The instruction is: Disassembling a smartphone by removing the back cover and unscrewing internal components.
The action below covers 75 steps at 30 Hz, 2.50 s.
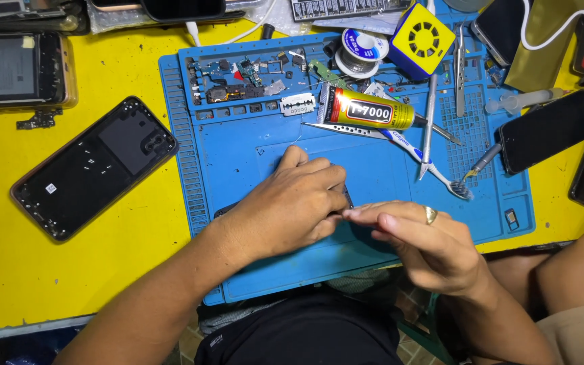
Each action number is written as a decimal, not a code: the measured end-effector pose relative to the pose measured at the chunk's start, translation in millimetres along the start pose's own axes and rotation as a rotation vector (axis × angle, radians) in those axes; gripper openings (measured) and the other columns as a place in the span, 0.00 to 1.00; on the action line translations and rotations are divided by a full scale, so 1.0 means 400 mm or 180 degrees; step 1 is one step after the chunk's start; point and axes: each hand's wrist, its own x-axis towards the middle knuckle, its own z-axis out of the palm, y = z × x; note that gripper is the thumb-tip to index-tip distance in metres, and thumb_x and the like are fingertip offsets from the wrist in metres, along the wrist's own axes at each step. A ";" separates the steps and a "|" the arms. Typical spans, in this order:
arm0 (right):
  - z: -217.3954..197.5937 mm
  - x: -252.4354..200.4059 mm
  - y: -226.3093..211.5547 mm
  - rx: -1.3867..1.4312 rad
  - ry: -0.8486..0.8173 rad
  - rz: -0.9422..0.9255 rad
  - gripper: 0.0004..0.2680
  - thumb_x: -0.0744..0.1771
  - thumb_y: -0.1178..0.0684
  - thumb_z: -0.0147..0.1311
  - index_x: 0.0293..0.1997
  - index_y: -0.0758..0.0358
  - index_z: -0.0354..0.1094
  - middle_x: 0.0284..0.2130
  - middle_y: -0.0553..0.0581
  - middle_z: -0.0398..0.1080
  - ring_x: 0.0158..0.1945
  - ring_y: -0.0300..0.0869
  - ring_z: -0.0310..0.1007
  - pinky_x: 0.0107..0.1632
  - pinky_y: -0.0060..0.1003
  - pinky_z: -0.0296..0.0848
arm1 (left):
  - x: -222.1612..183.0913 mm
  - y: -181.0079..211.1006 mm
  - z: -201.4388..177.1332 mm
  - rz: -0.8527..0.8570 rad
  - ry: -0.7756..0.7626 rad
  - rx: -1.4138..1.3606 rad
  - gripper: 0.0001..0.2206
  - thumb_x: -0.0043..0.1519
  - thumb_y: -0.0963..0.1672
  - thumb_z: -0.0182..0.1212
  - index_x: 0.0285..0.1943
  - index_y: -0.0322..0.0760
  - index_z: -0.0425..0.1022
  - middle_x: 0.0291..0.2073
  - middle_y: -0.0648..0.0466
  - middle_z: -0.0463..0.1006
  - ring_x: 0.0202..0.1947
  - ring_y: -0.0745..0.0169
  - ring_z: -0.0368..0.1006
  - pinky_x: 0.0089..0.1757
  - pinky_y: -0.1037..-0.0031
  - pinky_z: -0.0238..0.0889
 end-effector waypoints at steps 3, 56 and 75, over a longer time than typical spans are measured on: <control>-0.008 0.008 0.002 -0.0083 -0.0227 -0.0090 0.15 0.69 0.67 0.53 0.62 0.63 0.61 0.58 0.85 0.66 0.62 0.66 0.76 0.66 0.52 0.82 | 0.001 0.001 0.005 0.0032 0.0083 0.0024 0.06 0.53 0.45 0.69 0.33 0.41 0.76 0.32 0.57 0.68 0.38 0.53 0.65 0.44 0.57 0.50; -0.011 0.022 -0.044 -0.0394 0.0506 -0.0130 0.06 0.67 0.65 0.52 0.43 0.63 0.75 0.39 0.60 0.72 0.43 0.50 0.77 0.48 0.43 0.79 | 0.036 0.051 0.006 0.0326 -0.0202 0.0967 0.11 0.58 0.40 0.60 0.22 0.48 0.75 0.25 0.58 0.68 0.32 0.53 0.66 0.39 0.60 0.54; -0.031 -0.076 -0.013 -0.0087 0.1028 -0.0138 0.16 0.69 0.68 0.47 0.65 0.63 0.60 0.39 0.63 0.74 0.46 0.56 0.82 0.55 0.50 0.92 | 0.034 0.074 0.013 0.0613 0.0382 0.1516 0.15 0.55 0.36 0.66 0.18 0.48 0.73 0.23 0.58 0.70 0.29 0.55 0.65 0.39 0.63 0.55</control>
